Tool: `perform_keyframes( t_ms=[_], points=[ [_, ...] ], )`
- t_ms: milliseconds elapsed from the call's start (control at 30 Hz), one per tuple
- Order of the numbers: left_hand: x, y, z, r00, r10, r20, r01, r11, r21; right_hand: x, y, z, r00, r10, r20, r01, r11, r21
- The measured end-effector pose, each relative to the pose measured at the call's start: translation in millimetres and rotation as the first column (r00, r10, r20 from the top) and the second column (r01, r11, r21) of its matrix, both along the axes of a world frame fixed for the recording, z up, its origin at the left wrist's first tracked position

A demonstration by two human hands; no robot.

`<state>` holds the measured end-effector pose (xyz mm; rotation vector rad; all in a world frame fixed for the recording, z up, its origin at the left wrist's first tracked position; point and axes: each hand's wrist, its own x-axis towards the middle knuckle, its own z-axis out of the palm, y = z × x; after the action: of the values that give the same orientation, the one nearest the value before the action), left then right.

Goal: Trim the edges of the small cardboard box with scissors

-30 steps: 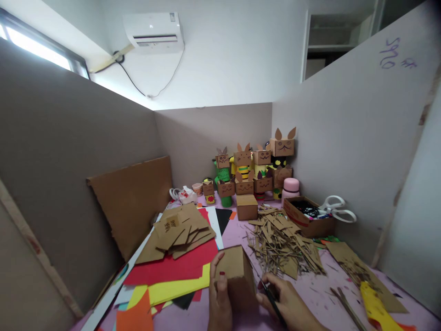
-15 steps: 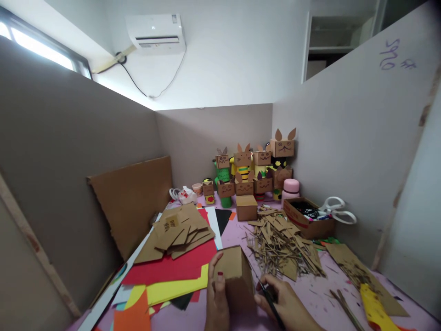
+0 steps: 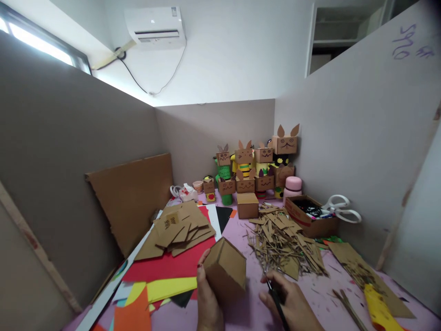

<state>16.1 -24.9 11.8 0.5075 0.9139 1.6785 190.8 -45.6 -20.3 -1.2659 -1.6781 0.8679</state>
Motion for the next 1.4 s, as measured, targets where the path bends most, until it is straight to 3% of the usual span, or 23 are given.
perform_keyframes(
  t_ms=[100, 200, 400, 633, 1033, 1400],
  points=[
    [0, 0, 2.0, 0.997, -0.003, 0.081, 0.007, 0.999, -0.049, 4, -7, -2.0, 0.996, 0.025, 0.089, -0.031, 0.997, 0.076],
    [2, -4, 0.1, 0.986, -0.045, 0.158, 0.050, 0.998, -0.029, 8, -14, -7.5, 0.955, 0.075, 0.286, -0.137, 0.970, 0.203],
    [8, -12, -1.3, 0.981, -0.091, 0.174, 0.088, 0.996, 0.029, 16, -23, -8.3, 0.869, -0.001, 0.494, -0.212, 0.903, 0.374],
    [5, -13, 2.2, 0.979, -0.099, 0.177, 0.095, 0.995, 0.032, 6, -26, 1.9, 0.852, 0.056, 0.521, -0.245, 0.922, 0.301],
    [9, -15, 8.3, 0.975, -0.117, 0.190, 0.136, 0.986, -0.094, 5, -25, -1.6, 0.865, -0.001, 0.502, -0.239, 0.879, 0.413],
    [4, -16, 7.2, 0.962, -0.092, 0.257, 0.099, 0.995, -0.014, 6, -35, -5.0, 0.852, -0.073, 0.519, -0.239, 0.828, 0.508]
  ],
)
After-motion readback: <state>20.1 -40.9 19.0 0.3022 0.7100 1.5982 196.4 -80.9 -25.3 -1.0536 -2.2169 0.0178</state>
